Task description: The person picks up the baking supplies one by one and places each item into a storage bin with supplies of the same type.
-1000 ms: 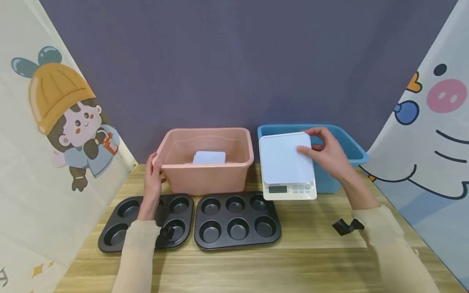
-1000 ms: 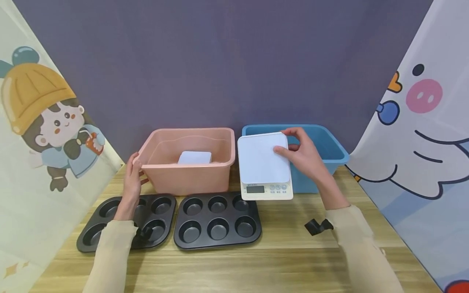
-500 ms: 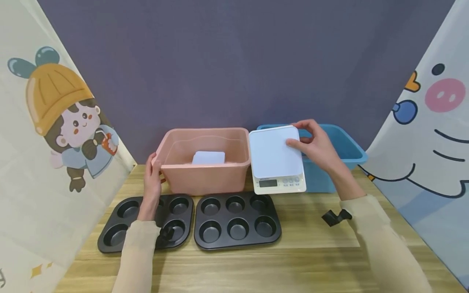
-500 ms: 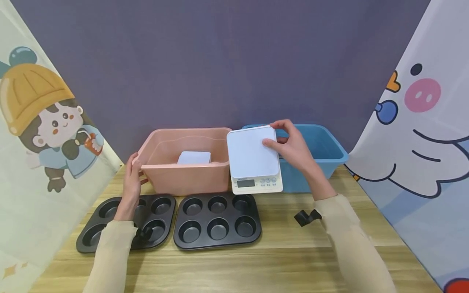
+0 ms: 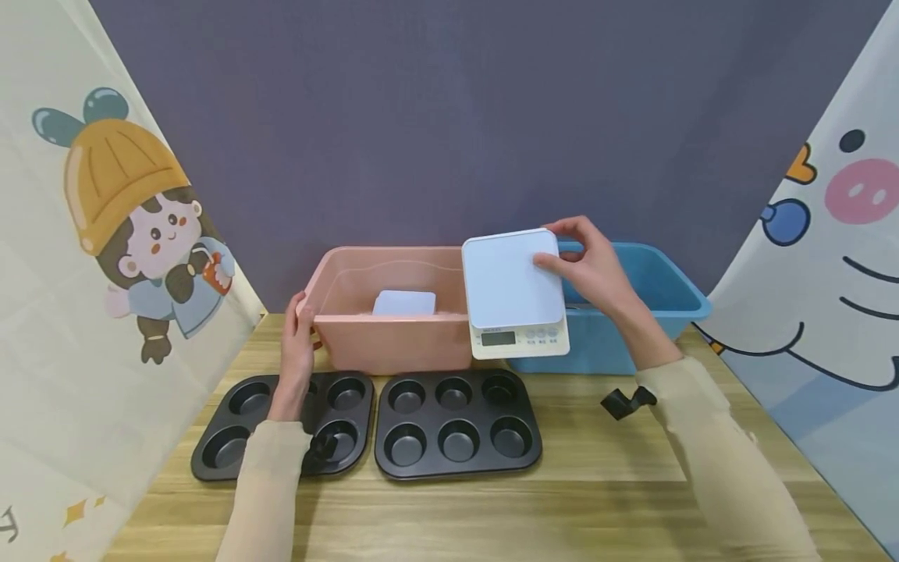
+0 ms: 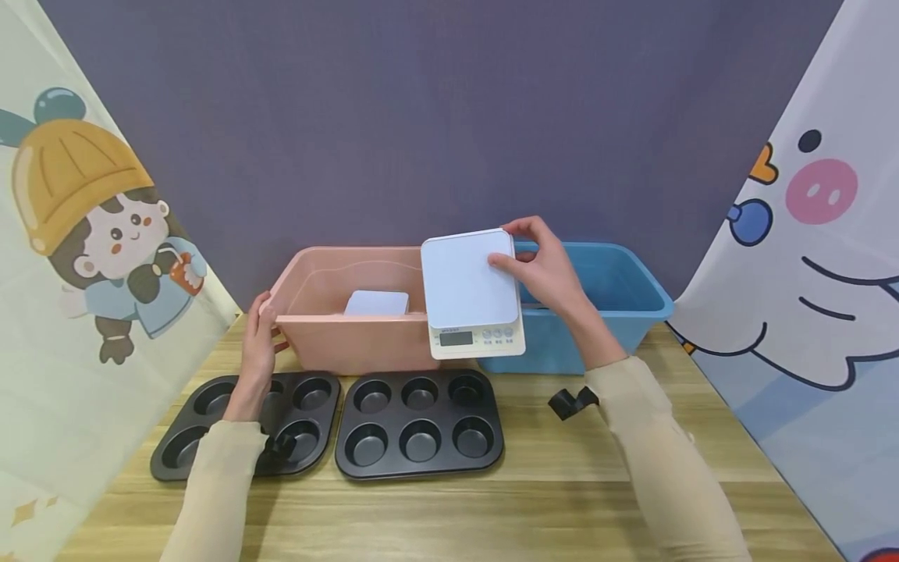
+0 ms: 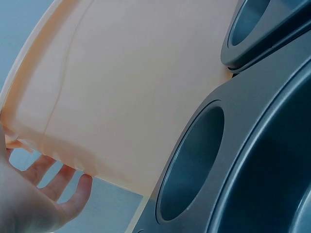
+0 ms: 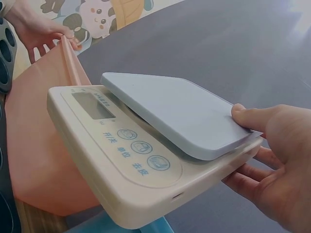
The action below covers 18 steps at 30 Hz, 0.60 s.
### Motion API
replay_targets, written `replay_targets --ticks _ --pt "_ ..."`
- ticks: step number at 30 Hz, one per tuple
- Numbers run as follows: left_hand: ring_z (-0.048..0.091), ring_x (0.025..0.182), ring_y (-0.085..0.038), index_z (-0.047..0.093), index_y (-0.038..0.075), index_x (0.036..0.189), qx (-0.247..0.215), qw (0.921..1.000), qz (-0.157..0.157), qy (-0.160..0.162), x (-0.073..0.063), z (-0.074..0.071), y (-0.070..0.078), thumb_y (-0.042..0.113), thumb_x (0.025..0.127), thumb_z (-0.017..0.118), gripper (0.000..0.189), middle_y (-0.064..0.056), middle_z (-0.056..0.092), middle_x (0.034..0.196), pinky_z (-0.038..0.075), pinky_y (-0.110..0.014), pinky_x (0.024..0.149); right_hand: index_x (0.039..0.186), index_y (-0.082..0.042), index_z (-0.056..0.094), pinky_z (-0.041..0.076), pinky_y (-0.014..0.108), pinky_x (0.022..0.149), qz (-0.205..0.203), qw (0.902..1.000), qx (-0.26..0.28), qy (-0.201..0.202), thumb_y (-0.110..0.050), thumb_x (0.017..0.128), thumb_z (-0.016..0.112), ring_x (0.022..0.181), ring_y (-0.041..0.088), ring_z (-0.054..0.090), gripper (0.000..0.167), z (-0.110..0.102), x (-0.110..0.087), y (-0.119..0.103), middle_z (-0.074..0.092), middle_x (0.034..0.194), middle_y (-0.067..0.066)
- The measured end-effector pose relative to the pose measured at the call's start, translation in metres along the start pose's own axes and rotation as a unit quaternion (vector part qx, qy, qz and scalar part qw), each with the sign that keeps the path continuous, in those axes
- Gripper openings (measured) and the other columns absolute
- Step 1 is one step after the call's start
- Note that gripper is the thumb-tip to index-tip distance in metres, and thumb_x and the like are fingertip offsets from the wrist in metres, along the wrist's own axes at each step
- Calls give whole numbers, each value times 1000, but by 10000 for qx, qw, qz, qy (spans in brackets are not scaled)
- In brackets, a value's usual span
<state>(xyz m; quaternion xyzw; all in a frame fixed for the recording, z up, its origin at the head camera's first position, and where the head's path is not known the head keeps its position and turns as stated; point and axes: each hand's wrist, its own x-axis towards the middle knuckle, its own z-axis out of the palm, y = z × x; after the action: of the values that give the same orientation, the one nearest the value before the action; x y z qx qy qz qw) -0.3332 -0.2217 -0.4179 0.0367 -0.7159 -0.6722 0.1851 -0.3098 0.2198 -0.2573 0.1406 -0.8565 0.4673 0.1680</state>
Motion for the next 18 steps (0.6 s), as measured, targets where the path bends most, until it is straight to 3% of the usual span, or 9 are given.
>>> replay_targets --ticks 5,9,14,18 --pt "43 105 -11 31 35 154 3 10000 -66 54 -3 -3 1 48 105 37 51 -7 40 147 40 -48 94 132 -12 49 56 25 78 -136 9999 63 15 -35 89 74 100 27 67 54 8 8 -6 54 140 3" --pt "42 103 -12 30 31 155 -34 9997 -213 65 -10 -5 13 42 106 38 51 -9 40 148 39 -48 94 133 -13 49 57 30 82 -154 9998 104 18 -35 89 74 102 27 67 55 14 13 -13 53 140 4" --pt "44 104 -14 30 22 156 -15 9999 -97 -74 -19 -4 31 36 107 38 51 -15 38 151 41 -48 93 133 -15 49 58 35 81 -89 9997 199 90 -36 88 75 98 27 69 56 19 16 -17 52 139 3" --pt "45 103 -13 29 20 156 -14 9999 -57 -130 -20 -3 35 34 107 37 51 -18 36 152 42 -49 91 133 -14 49 58 41 85 -112 9994 290 121 -35 89 74 99 28 69 55 24 19 -19 52 138 5"
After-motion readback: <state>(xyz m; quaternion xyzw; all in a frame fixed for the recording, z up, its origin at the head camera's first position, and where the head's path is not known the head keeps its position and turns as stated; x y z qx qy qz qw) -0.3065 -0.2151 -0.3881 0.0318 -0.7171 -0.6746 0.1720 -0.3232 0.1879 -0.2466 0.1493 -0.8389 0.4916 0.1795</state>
